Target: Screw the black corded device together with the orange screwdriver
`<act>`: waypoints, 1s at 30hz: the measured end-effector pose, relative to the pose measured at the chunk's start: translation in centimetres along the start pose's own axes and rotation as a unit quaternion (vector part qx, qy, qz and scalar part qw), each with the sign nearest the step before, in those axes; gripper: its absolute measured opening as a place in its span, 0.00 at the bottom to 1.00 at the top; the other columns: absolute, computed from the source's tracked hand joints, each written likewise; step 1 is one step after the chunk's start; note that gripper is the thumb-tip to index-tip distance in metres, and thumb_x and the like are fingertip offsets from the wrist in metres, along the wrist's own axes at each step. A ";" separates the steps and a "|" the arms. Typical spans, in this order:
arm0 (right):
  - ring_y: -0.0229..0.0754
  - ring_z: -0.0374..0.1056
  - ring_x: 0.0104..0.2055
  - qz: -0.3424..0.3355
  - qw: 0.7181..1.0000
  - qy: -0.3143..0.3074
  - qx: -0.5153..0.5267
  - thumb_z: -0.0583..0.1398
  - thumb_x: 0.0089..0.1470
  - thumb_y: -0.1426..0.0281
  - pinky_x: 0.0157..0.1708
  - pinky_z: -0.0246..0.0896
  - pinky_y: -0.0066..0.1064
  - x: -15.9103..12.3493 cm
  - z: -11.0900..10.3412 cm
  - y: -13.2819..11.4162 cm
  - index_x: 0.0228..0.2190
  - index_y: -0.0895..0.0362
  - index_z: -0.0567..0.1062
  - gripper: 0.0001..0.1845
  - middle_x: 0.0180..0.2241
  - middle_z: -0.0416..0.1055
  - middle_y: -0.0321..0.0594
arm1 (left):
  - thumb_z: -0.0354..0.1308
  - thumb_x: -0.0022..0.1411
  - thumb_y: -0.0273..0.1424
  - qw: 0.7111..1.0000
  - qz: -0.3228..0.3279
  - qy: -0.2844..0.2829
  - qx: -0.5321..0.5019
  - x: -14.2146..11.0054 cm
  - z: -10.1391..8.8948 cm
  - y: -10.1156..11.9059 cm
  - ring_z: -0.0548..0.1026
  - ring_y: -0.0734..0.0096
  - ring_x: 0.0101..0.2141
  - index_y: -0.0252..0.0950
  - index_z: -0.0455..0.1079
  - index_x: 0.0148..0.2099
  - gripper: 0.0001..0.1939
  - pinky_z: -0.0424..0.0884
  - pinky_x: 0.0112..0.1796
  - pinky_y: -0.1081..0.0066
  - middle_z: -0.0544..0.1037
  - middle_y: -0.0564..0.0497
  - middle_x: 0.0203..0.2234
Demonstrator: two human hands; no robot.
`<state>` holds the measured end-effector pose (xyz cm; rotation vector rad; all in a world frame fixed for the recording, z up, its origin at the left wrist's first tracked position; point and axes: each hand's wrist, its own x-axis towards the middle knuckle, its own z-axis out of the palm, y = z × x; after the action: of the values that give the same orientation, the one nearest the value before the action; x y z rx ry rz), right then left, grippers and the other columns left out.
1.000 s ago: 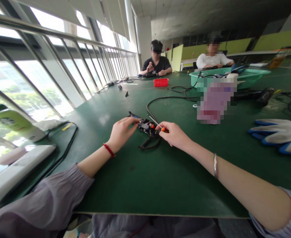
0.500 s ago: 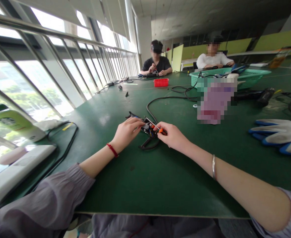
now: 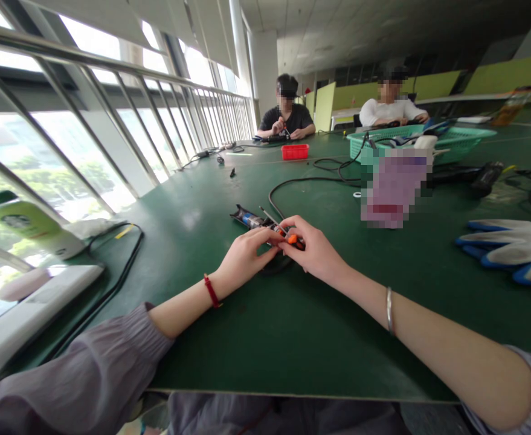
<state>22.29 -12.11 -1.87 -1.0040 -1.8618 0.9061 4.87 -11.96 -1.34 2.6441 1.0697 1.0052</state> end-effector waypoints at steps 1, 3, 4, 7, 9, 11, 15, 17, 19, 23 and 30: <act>0.27 0.56 0.11 -0.001 1.000 -0.003 -0.001 0.58 0.52 0.63 0.08 0.50 0.21 0.0 0.0 0.0 0.42 0.54 0.62 0.16 0.25 0.64 0.28 | 0.53 0.60 0.25 1.000 0.000 -0.001 -0.004 0.0 0.0 0.0 0.73 0.70 0.39 0.38 0.68 0.40 0.07 0.69 0.41 0.72 0.76 0.52 0.36; 0.27 0.55 0.12 0.000 1.000 -0.005 0.002 0.59 0.51 0.63 0.09 0.50 0.21 -0.1 0.1 0.0 0.43 0.53 0.62 0.18 0.25 0.63 0.27 | 0.53 0.59 0.24 1.000 0.003 0.003 0.003 0.0 -0.1 -0.2 0.73 0.70 0.39 0.38 0.68 0.42 0.09 0.69 0.41 0.71 0.76 0.52 0.37; 0.27 0.55 0.12 0.002 1.000 -0.003 0.008 0.59 0.51 0.63 0.09 0.50 0.22 -0.1 0.1 -0.1 0.43 0.53 0.62 0.18 0.25 0.63 0.27 | 0.52 0.60 0.24 1.000 0.003 0.009 0.012 0.0 -0.1 -0.4 0.73 0.70 0.40 0.38 0.68 0.43 0.10 0.69 0.42 0.71 0.76 0.51 0.38; 0.28 0.55 0.13 0.004 0.999 0.032 0.039 0.56 0.52 0.67 0.12 0.51 0.22 -0.2 0.1 -0.2 0.45 0.51 0.59 0.17 0.24 0.60 0.25 | 0.51 0.62 0.26 0.998 0.001 0.036 0.054 0.2 -0.4 -1.4 0.73 0.70 0.38 0.38 0.69 0.43 0.08 0.69 0.41 0.71 0.76 0.51 0.37; 0.28 0.53 0.14 0.005 0.996 0.065 0.054 0.54 0.52 0.72 0.15 0.49 0.23 -0.2 -0.1 -0.2 0.43 0.51 0.57 0.16 0.23 0.58 0.25 | 0.51 0.63 0.27 0.995 -0.002 0.051 0.086 0.4 -0.7 -2.2 0.73 0.70 0.38 0.37 0.70 0.40 0.07 0.69 0.40 0.70 0.76 0.51 0.35; 0.29 0.51 0.15 0.012 0.994 0.086 0.061 0.52 0.51 0.74 0.16 0.47 0.23 -0.2 -0.3 -0.2 0.41 0.51 0.57 0.15 0.23 0.57 0.25 | 0.51 0.63 0.28 0.992 -0.006 0.059 0.108 0.5 -0.9 -2.9 0.72 0.71 0.37 0.37 0.70 0.39 0.06 0.68 0.40 0.70 0.77 0.51 0.35; 0.30 0.48 0.16 0.019 0.992 0.097 0.078 0.51 0.48 0.75 0.16 0.43 0.25 0.0 -0.4 -0.1 0.37 0.52 0.56 0.13 0.22 0.56 0.26 | 0.52 0.63 0.31 0.989 0.014 0.046 0.142 0.8 -0.8 -3.3 0.71 0.70 0.39 0.38 0.71 0.37 0.07 0.67 0.41 0.70 0.76 0.51 0.36; 0.30 0.49 0.16 0.014 0.990 0.105 0.087 0.51 0.46 0.76 0.17 0.43 0.25 0.1 -0.4 -0.1 0.35 0.52 0.55 0.13 0.21 0.56 0.26 | 0.53 0.63 0.31 0.987 0.024 0.038 0.157 0.8 -0.8 -3.2 0.70 0.69 0.38 0.38 0.72 0.37 0.07 0.66 0.40 0.70 0.76 0.51 0.36; 0.30 0.50 0.16 0.008 0.988 0.116 0.099 0.51 0.45 0.77 0.17 0.44 0.25 0.2 -0.4 0.0 0.33 0.52 0.55 0.13 0.22 0.57 0.26 | 0.54 0.63 0.32 0.985 0.025 0.033 0.165 0.9 -0.7 -3.2 0.70 0.69 0.38 0.39 0.72 0.37 0.07 0.66 0.40 0.70 0.75 0.51 0.37; 0.29 0.53 0.16 -0.006 0.987 0.120 0.102 0.51 0.45 0.76 0.17 0.48 0.26 0.4 -0.5 0.3 0.30 0.53 0.57 0.09 0.21 0.56 0.26 | 0.52 0.64 0.31 0.985 0.025 0.030 0.169 0.7 -0.8 -3.3 0.70 0.70 0.38 0.39 0.73 0.38 0.08 0.66 0.40 0.69 0.75 0.51 0.36; 0.31 0.59 0.20 0.018 0.995 0.093 0.025 0.54 0.47 0.73 0.22 0.58 0.27 0.8 -0.5 1.3 0.40 0.55 0.66 0.15 0.25 0.60 0.30 | 0.51 0.65 0.32 0.984 0.035 0.025 0.174 0.6 -1.0 -3.6 0.70 0.70 0.38 0.39 0.74 0.39 0.10 0.66 0.40 0.70 0.75 0.51 0.36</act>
<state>22.81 -10.78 -2.50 -1.0557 -1.6636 0.8465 2.49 -8.98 -1.47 2.9618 1.2754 0.9819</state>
